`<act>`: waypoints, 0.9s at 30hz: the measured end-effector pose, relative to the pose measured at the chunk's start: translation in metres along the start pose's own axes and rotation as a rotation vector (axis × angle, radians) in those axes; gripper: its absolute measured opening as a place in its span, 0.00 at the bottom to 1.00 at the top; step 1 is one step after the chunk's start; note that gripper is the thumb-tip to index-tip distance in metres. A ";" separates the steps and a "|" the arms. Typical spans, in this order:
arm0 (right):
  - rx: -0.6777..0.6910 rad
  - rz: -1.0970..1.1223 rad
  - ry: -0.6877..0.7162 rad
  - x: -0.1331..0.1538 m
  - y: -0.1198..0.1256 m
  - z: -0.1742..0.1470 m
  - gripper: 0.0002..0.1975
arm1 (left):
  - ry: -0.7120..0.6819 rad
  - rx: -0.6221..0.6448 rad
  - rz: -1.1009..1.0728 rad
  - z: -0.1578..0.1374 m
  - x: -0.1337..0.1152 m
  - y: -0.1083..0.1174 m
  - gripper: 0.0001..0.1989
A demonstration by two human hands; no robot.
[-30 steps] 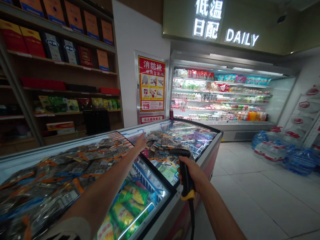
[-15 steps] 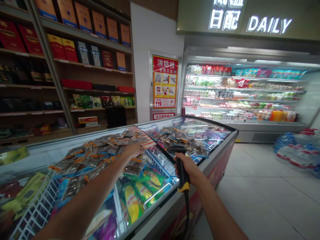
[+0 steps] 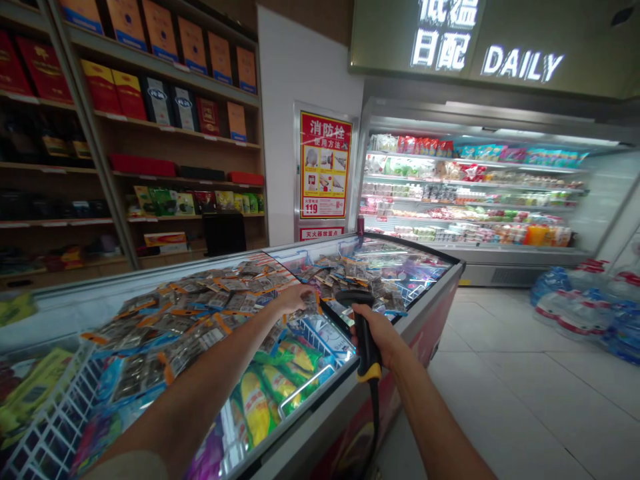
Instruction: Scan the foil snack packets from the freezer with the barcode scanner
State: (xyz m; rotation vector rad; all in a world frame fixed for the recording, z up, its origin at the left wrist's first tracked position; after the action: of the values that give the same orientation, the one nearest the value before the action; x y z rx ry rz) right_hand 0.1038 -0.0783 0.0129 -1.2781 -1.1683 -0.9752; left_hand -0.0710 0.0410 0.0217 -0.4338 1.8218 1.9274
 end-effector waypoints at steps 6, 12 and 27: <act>-0.034 0.026 -0.024 -0.001 0.015 0.001 0.12 | -0.226 -0.130 0.215 -0.012 -0.051 -0.008 0.27; -0.063 0.040 -0.012 0.000 0.030 0.000 0.11 | 0.245 -0.182 0.318 -0.024 -0.015 0.007 0.27; -0.077 0.053 -0.001 0.001 0.037 -0.007 0.10 | 0.339 0.054 -0.707 -0.007 0.005 -0.035 0.15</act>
State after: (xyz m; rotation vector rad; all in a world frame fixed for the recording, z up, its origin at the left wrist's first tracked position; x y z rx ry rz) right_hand 0.1404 -0.0819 0.0076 -1.3638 -1.1011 -0.9890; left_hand -0.0581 0.0358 -0.0113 -1.2533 1.5883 1.3633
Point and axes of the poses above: each hand's wrist, its own z-axis towards the middle knuckle, its own y-axis out of the back of the hand, x = y × z, the point moved 10 cm from there along z, towards the middle knuckle, and after that the axes turned 13 degrees about y, right-handed, at the moved point
